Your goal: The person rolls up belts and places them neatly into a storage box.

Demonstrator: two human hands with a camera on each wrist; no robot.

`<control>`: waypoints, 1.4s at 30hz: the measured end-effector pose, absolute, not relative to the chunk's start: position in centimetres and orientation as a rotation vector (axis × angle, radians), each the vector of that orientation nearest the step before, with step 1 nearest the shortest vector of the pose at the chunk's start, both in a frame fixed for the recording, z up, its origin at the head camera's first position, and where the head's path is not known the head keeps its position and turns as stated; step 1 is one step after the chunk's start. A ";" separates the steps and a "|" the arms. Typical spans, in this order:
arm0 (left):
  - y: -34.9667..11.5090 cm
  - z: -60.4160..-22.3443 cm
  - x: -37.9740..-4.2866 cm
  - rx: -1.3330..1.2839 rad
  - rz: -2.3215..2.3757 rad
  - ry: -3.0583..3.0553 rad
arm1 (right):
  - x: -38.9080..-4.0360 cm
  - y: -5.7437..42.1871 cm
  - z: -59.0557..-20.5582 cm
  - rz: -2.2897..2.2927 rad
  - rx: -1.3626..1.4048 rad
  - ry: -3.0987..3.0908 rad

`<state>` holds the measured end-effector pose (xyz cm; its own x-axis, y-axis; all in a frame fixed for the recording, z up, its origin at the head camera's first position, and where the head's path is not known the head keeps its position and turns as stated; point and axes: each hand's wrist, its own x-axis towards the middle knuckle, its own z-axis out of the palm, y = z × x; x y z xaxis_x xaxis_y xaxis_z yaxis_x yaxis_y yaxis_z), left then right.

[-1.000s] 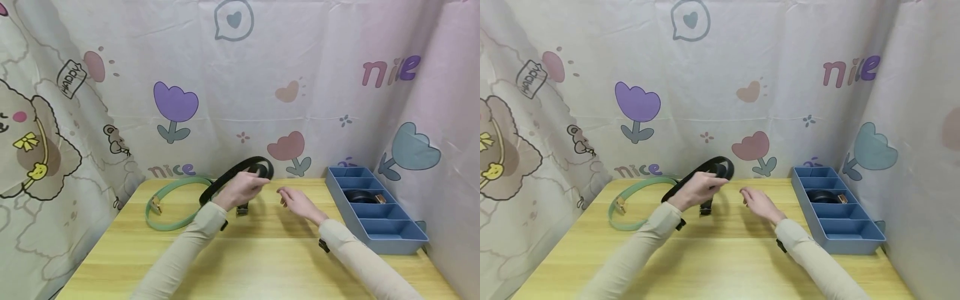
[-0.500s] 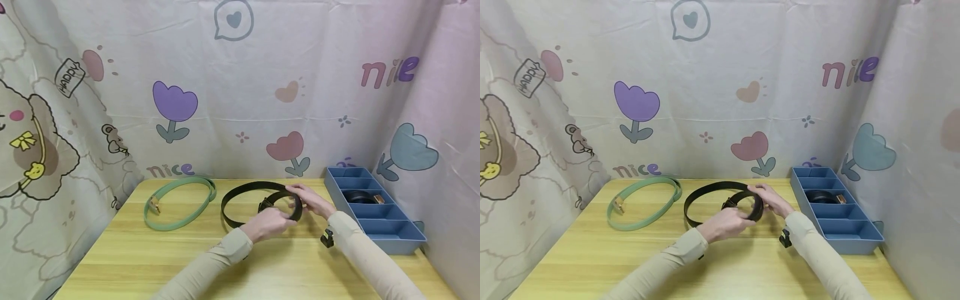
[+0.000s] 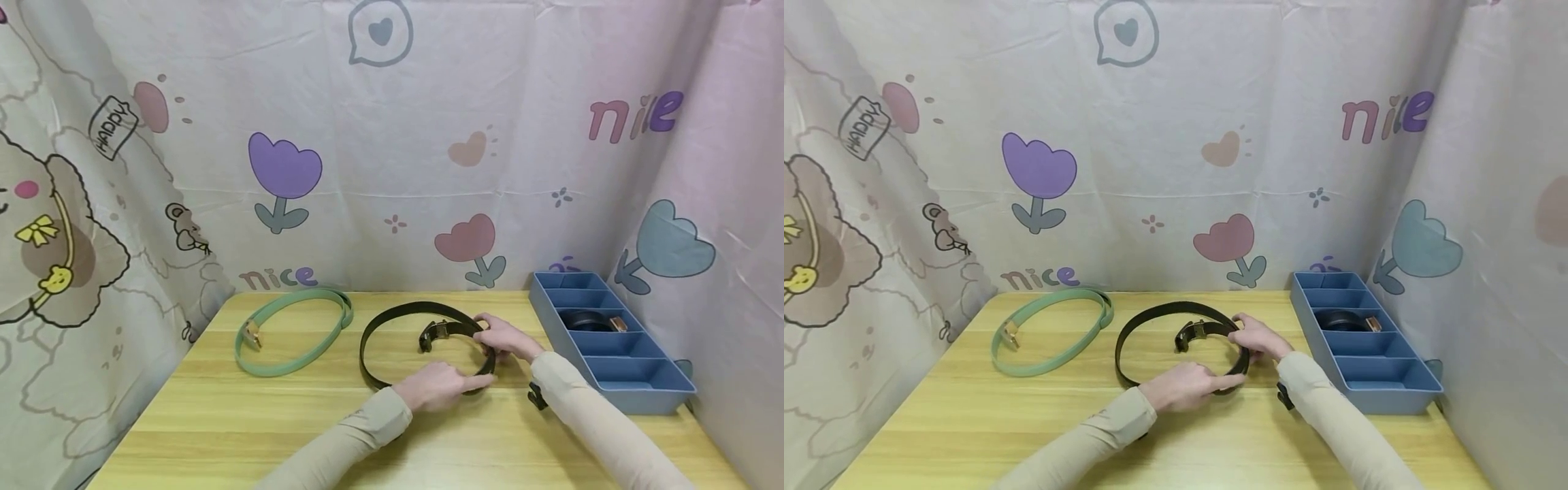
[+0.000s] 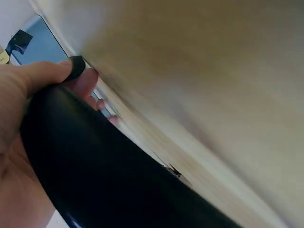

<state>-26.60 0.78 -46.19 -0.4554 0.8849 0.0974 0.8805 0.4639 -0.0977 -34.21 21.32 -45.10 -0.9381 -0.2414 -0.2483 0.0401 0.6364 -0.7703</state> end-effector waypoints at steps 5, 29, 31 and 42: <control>-0.8 -45.7 -26.8 -1.456 -0.087 -2.791 | -34.3 21.4 -45.6 -1.126 -0.175 2.631; -6.3 -44.6 -29.3 -1.227 -0.293 -3.098 | -35.2 25.2 -46.6 -1.031 -0.255 2.895; -7.0 -44.3 -29.5 -1.171 -0.313 -3.143 | -34.9 25.1 -46.4 -0.932 -0.330 2.931; -8.7 -43.9 -29.9 -0.936 -0.204 -3.151 | -33.7 23.7 -46.3 -0.484 -0.575 3.138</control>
